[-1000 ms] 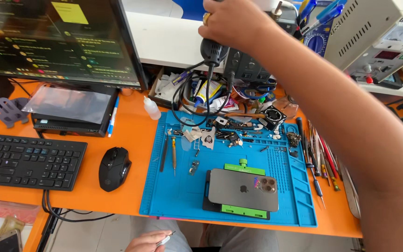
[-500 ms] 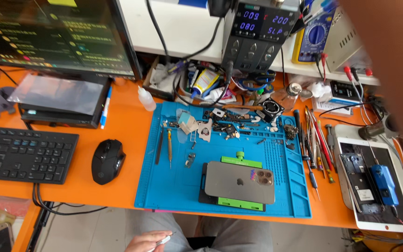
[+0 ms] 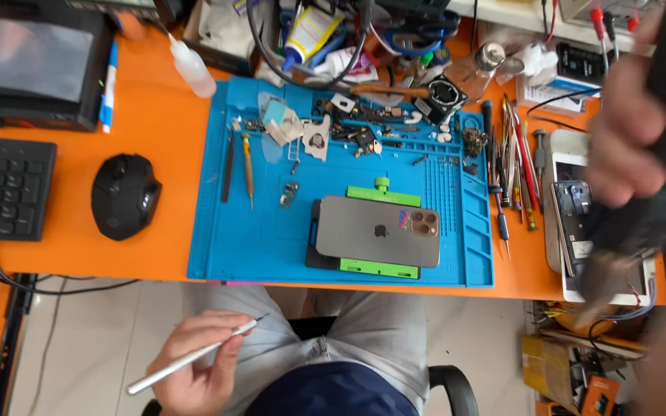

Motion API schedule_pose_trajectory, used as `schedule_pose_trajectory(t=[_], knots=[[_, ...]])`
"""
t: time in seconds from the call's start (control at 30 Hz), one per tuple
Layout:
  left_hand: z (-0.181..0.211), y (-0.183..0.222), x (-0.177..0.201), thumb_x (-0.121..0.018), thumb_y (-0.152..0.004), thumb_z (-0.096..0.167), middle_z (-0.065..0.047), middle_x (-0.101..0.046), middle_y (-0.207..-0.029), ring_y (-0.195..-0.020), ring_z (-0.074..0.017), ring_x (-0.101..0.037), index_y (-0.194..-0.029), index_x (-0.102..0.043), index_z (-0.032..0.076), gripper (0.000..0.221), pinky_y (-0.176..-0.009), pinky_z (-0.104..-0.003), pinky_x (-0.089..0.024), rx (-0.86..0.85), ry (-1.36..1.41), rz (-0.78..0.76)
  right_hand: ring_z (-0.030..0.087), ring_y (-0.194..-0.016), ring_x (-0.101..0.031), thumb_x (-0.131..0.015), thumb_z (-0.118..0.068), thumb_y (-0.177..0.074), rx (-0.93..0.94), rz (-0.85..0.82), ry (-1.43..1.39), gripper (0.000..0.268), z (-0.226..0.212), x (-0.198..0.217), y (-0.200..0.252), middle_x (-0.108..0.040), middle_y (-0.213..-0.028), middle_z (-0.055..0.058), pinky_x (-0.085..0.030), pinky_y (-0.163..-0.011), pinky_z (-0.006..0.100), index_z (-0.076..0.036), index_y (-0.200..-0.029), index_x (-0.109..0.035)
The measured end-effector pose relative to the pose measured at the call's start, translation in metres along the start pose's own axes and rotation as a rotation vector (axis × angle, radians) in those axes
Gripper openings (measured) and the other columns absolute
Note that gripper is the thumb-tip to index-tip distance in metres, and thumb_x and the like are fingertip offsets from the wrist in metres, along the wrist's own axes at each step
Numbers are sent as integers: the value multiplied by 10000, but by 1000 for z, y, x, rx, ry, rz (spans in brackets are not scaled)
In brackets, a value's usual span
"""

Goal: The person uses a hot air gun to heat the back of a smartphone, then removes the back cover to reveal the internal components. They apply a liquid from a bottle to the battery area and use a blue plastic card to pry and lift the battery out of the device.

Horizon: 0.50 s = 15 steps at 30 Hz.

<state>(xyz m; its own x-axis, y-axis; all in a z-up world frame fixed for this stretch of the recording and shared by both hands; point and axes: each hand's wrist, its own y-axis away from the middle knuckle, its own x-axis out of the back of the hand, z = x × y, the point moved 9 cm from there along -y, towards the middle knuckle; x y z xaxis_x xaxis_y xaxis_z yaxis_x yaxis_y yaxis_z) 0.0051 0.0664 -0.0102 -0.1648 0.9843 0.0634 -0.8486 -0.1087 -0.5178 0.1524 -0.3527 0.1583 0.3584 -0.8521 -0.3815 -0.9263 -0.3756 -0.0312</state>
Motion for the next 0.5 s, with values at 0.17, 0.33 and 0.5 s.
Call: schedule_pose_trajectory(t=[0.17,0.33,0.5], knots=[[9,-5,-4,-616,-988,65,-192,-721,-958,-861,-286,-832,-1044,-594,14,79,-725,-289,-767,54,-38,-43,84,-454,-343,-712,-478,-1115,317,209,-27,457,71,-56,10,-380,-790,-52,-387,-406,262,-181,-1414,-535],[11,5,-12,-603,-1001,52,-197,-711,-969,-865,-293,-839,-1062,-558,6,89,-716,-277,-774,63,-98,-102,241,-433,-438,-609,-570,-1221,491,14,65,410,73,-107,-32,-328,-789,42,-530,-433,430,-274,-1469,-473],[16,-9,-36,-573,-1028,60,-262,-725,-1067,-936,-289,-836,-1115,-495,21,123,-754,-262,-738,136,-64,-89,232,-435,-567,-666,-806,-950,507,115,201,797,73,-144,-71,-346,-523,56,-531,-413,338,-82,-716,-431]])
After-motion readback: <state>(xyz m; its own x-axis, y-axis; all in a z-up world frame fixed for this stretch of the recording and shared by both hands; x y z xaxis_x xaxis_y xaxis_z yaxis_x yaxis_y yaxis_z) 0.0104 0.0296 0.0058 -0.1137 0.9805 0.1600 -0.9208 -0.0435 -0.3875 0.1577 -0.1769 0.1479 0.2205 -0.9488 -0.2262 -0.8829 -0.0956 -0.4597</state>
